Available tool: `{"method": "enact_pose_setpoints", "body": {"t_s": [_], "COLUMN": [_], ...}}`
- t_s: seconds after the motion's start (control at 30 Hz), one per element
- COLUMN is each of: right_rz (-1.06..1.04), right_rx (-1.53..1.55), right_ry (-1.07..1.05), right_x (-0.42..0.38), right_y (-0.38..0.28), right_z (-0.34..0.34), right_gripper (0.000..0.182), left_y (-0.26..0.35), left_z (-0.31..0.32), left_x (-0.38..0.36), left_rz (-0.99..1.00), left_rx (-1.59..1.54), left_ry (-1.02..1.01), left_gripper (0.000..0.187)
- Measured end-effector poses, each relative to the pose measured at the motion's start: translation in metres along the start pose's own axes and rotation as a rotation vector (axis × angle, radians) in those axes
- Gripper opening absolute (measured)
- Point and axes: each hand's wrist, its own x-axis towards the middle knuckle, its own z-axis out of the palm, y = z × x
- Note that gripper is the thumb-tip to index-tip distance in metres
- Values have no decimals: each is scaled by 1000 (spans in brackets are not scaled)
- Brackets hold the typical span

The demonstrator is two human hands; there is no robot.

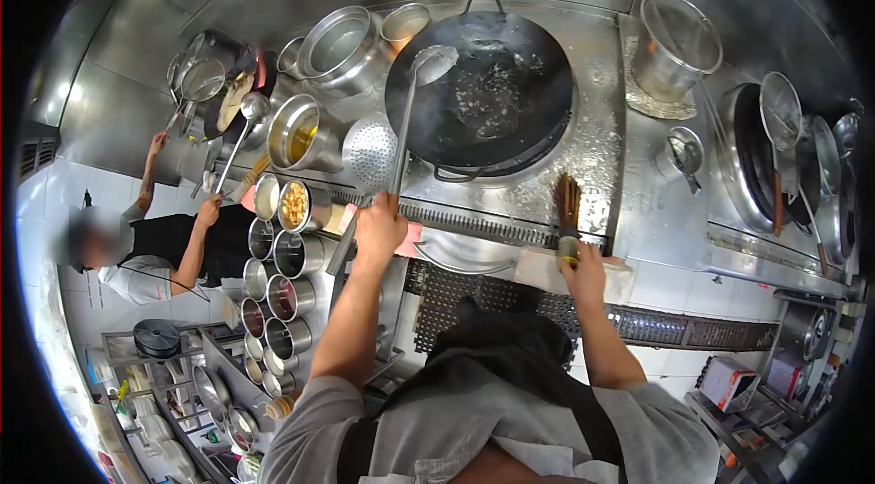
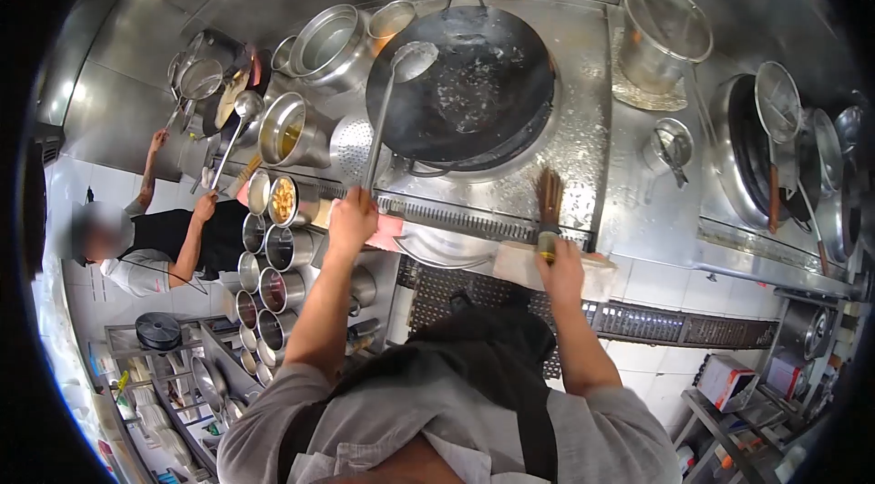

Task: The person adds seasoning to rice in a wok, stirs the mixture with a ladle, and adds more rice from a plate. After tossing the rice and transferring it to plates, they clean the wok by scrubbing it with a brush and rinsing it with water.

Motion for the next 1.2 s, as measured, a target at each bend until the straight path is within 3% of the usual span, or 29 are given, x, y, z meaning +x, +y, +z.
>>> {"method": "enact_pose_setpoints", "body": {"t_s": [0.03,0.1,0.13,0.2,0.27,0.33,0.37,0.43,0.47,0.53,0.6,0.67,0.73,0.8,0.9,1.0,1.03,1.13,1.2], "right_rz": [-4,56,51,130,176,655,628,502,374,338,284,248,-52,-495,-485,-595,-642,-433,-457], "right_rx": [-12,-190,-196,-132,-85,788,935,1142,1244,1249,1175,934,215,-588,-780,-642,-607,-717,-741], "right_ry": [5,-233,-233,-141,-39,-53,-23,105,135,249,236,-9,-316,-306,-320,-300,-468,-363,-193], "right_x": [6,14,14,20,37,60,60,53,51,70,113,171,227,284,321,293,292,321,334], "right_y": [1,1,10,32,41,71,69,11,-14,-59,-103,-126,-154,-161,-219,-221,-209,-211,-222], "right_z": [1,10,20,40,27,12,-1,-46,-59,-64,-61,-45,-28,2,-9,3,12,9,11], "right_gripper": [44,69,69,80,71,64,61,58,55,55,52,43,28,24,22,23,24,24,23], "left_y": [3,10,14,46,36,22,14,1,0,14,22,21,16,8,-9,-25,-28,-36,-38], "left_z": [-1,-8,-17,-75,-86,-92,-96,-107,-115,-143,-166,-182,-193,-196,-184,-184,-184,-186,-180], "left_x": [3,6,6,5,17,32,40,53,56,61,68,83,102,117,133,141,142,146,145], "left_rz": [1,177,172,-277,-325,-289,-284,335,338,301,340,406,410,431,427,443,447,478,453], "left_rx": [-14,-103,-109,-684,-905,-735,-737,-112,-119,131,151,205,248,185,181,143,109,33,62], "left_ry": [3,60,62,-577,-787,-865,-869,-429,-439,-317,-316,-357,-382,-426,-450,-447,-456,-504,-472], "left_gripper": [20,19,19,22,26,24,24,24,24,26,24,22,22,22,24,26,26,27,27]}}
